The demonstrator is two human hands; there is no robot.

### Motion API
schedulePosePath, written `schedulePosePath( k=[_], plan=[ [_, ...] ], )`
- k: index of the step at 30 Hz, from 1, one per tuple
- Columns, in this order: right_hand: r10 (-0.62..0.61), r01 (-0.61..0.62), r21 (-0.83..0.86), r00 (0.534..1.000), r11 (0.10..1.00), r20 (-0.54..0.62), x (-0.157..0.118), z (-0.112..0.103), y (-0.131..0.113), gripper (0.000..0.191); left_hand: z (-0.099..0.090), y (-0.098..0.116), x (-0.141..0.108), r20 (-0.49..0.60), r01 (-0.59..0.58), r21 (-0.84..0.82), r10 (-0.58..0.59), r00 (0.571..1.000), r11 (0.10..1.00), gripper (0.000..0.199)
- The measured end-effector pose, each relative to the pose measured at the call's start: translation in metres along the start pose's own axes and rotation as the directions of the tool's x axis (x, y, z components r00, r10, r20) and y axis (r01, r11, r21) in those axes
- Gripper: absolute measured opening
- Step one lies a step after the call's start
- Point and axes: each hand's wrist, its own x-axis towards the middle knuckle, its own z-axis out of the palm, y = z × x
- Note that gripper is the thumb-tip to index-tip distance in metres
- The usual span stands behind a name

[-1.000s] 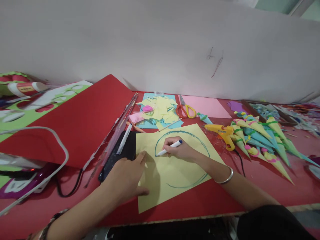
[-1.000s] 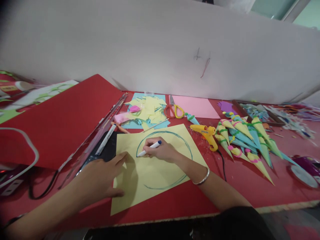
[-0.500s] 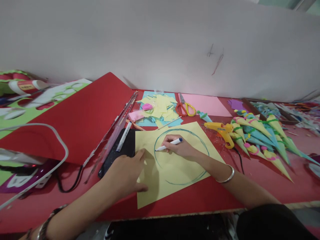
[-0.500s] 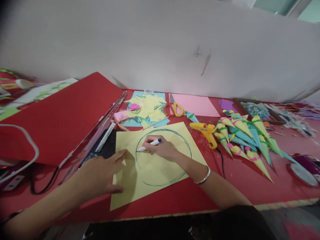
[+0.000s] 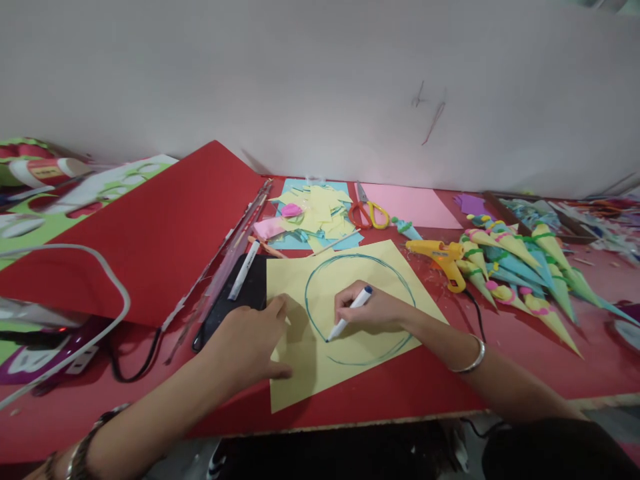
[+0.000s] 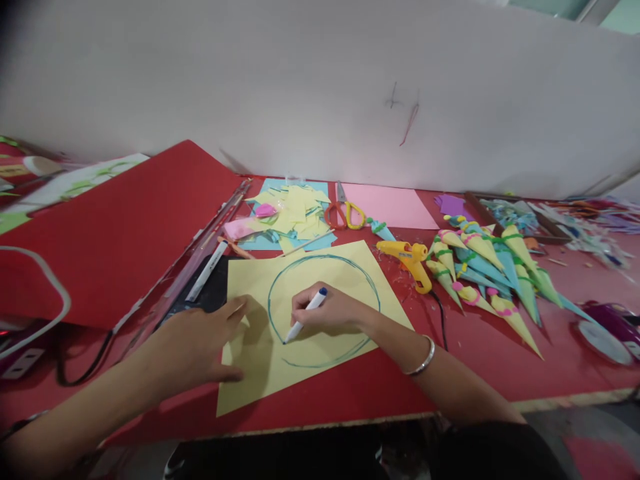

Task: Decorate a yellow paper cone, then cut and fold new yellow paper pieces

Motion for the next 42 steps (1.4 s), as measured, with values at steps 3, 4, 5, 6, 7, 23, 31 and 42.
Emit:
schedulePosePath(
  k=[3, 4, 5, 6, 7, 23, 31, 42],
  plan=[
    [0.018, -0.019, 0.008, 0.99, 1.0, 0.143, -0.006, -0.006, 0.002, 0.015, 0.001, 0.0, 0.001, -0.002, 0.005, -0.039, -0.005, 1.0, 0.999, 0.06],
    [0.021, -0.024, 0.016, 0.983, 1.0, 0.181, -0.008, -0.008, 0.003, 0.015, 0.002, -0.001, 0.002, -0.006, 0.006, -0.049, -0.006, 1.0, 0.999, 0.062],
    [0.028, -0.034, 0.028, 0.978, 0.999, 0.206, -0.009, -0.009, 0.003, 0.015, 0.002, -0.001, 0.002, -0.009, 0.005, -0.052, -0.005, 1.0, 0.999, 0.063],
    [0.039, -0.049, 0.045, 0.979, 0.998, 0.201, -0.009, -0.009, 0.003, 0.016, 0.003, -0.001, 0.002, -0.01, 0.003, -0.047, -0.003, 1.0, 0.999, 0.061],
    [0.05, -0.062, 0.067, 0.985, 0.996, 0.167, -0.01, -0.009, 0.002, 0.017, 0.004, -0.001, 0.002, -0.008, 0.001, -0.037, -0.002, 1.0, 0.999, 0.059],
    [-0.132, 0.179, 0.116, 0.935, 0.977, -0.328, 0.018, 0.006, 0.001, 0.019, 0.0, -0.001, 0.001, 0.032, 0.012, -0.075, -0.009, 0.999, 0.997, 0.068],
    [-0.147, 0.168, 0.057, 0.95, 0.984, -0.275, 0.016, 0.011, 0.0, 0.018, 0.001, 0.0, 0.0, 0.017, 0.021, -0.084, -0.019, 1.0, 0.996, 0.064],
    [-0.017, 0.021, -0.018, 0.98, 1.0, 0.198, 0.002, -0.01, 0.004, 0.019, 0.008, -0.002, 0.002, -0.003, 0.003, -0.037, -0.003, 1.0, 0.999, 0.055]
  ],
)
